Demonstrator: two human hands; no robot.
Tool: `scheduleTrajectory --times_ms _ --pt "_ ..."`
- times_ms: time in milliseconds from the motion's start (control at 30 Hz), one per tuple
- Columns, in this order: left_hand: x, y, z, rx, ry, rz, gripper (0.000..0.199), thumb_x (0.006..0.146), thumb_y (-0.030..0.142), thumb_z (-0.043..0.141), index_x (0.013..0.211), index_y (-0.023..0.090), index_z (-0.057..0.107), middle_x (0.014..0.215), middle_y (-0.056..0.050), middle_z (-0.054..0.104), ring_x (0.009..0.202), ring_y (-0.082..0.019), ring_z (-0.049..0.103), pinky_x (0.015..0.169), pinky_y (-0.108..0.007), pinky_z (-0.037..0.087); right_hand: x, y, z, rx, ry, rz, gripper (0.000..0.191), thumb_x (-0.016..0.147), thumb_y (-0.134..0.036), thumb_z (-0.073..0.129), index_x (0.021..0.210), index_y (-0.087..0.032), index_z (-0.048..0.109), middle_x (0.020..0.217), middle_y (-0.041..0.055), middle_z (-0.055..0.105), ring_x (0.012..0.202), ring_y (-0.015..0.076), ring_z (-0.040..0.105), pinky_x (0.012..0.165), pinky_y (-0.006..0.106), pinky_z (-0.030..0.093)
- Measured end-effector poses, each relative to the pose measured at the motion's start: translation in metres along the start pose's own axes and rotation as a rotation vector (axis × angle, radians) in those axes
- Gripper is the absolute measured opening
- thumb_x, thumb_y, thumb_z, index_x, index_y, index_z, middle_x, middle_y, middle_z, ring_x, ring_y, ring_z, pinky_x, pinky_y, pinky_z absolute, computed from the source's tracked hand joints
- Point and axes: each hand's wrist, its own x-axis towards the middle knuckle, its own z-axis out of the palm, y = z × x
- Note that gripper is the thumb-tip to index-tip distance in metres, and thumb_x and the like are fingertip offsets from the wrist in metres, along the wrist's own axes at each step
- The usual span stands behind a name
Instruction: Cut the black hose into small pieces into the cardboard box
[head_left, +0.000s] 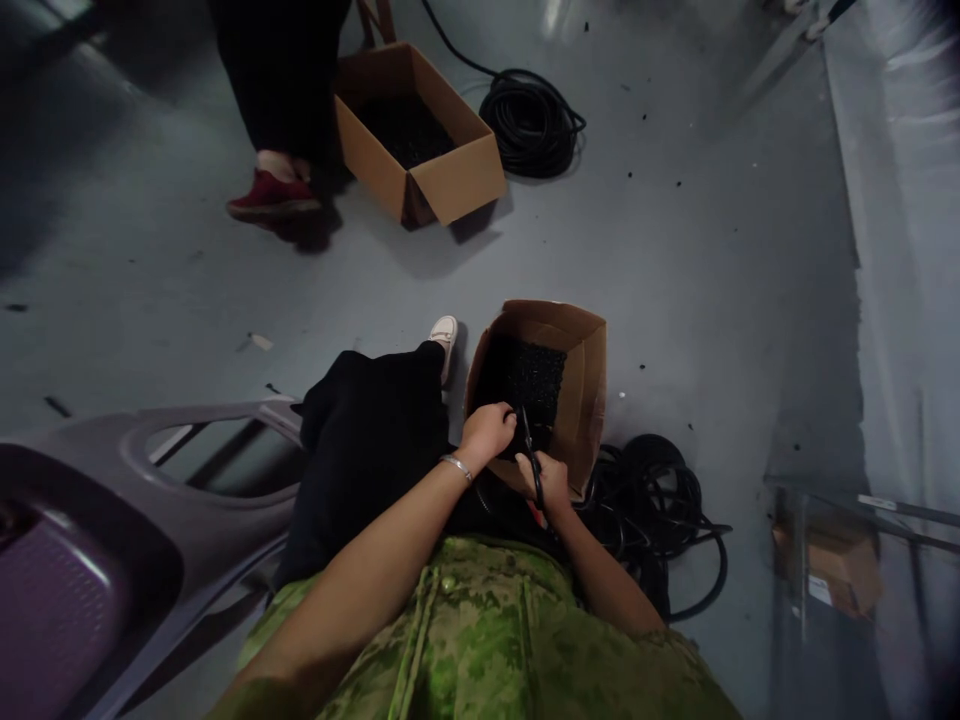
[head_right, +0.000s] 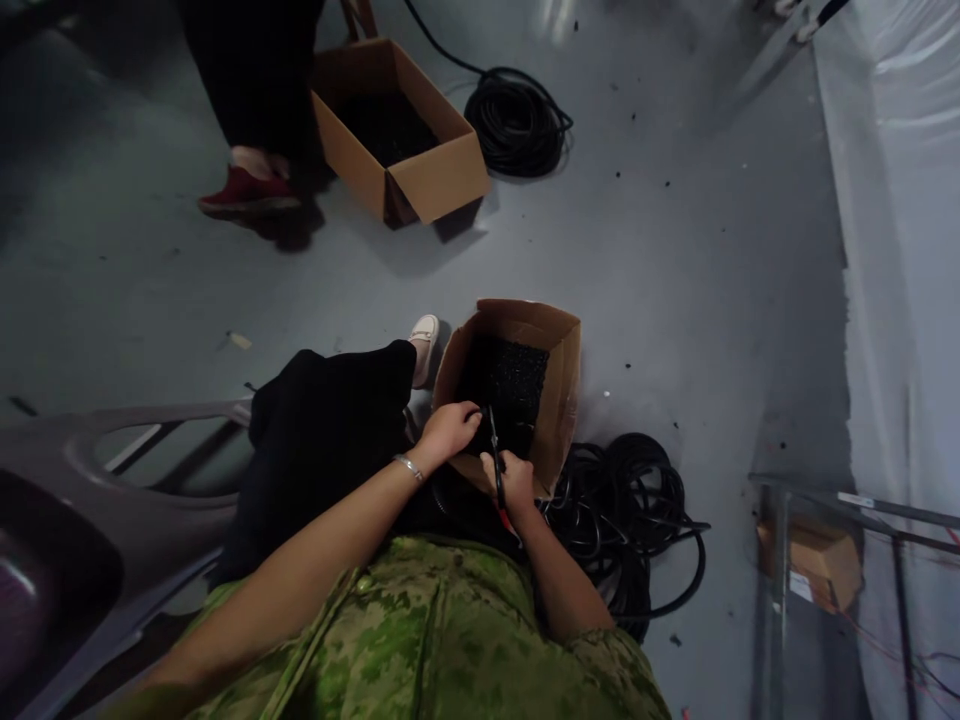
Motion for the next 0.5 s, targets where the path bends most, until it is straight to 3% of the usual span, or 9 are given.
scheduleTrajectory --times_ms 67,200,400,500 --pt "0.000 0.000 0.000 0.002 -0.009 -0.007 0.036 0.097 0.030 0.045 0.119 0.020 0.072 0.116 -0.010 0.075 0.108 -0.024 0.069 0.086 -0.029 0.050 -0.001 0.004 0.002 -0.007 0.007 0.022 0.059 0.087 -0.067 0.047 0.055 -0.018 0.053 0.050 -0.0011 0.048 0.049 0.0100 0.042 0.049 0.022 0.029" --pt "-0.001 0.001 0.002 -0.004 -0.016 -0.005 0.036 0.097 0.029 0.045 0.120 0.019 0.071 0.117 -0.011 0.074 0.110 -0.024 0.069 0.088 -0.029 0.051 0.004 0.015 0.010 -0.052 -0.098 0.087 0.060 0.086 -0.068 0.050 0.052 -0.019 0.053 0.049 -0.0010 0.048 0.049 0.0106 0.042 0.048 0.022 0.028" --pt "-0.005 0.001 0.000 -0.040 -0.013 0.013 0.036 0.096 0.028 0.047 0.122 0.021 0.070 0.119 -0.009 0.074 0.112 -0.022 0.068 0.091 -0.028 0.051 0.024 0.019 0.021 -0.235 -0.282 0.185 0.054 0.087 -0.060 0.055 0.054 -0.017 0.065 0.049 0.0004 0.055 0.050 0.0123 0.050 0.048 0.022 0.027" --pt "-0.007 0.001 -0.002 -0.054 -0.006 0.018 0.036 0.096 0.027 0.047 0.124 0.022 0.069 0.120 -0.009 0.074 0.113 -0.022 0.068 0.093 -0.028 0.050 0.030 0.014 0.024 -0.382 -0.405 0.183 0.043 0.089 -0.049 0.060 0.066 -0.015 0.074 0.060 0.0032 0.066 0.059 0.0138 0.060 0.050 0.021 0.029"
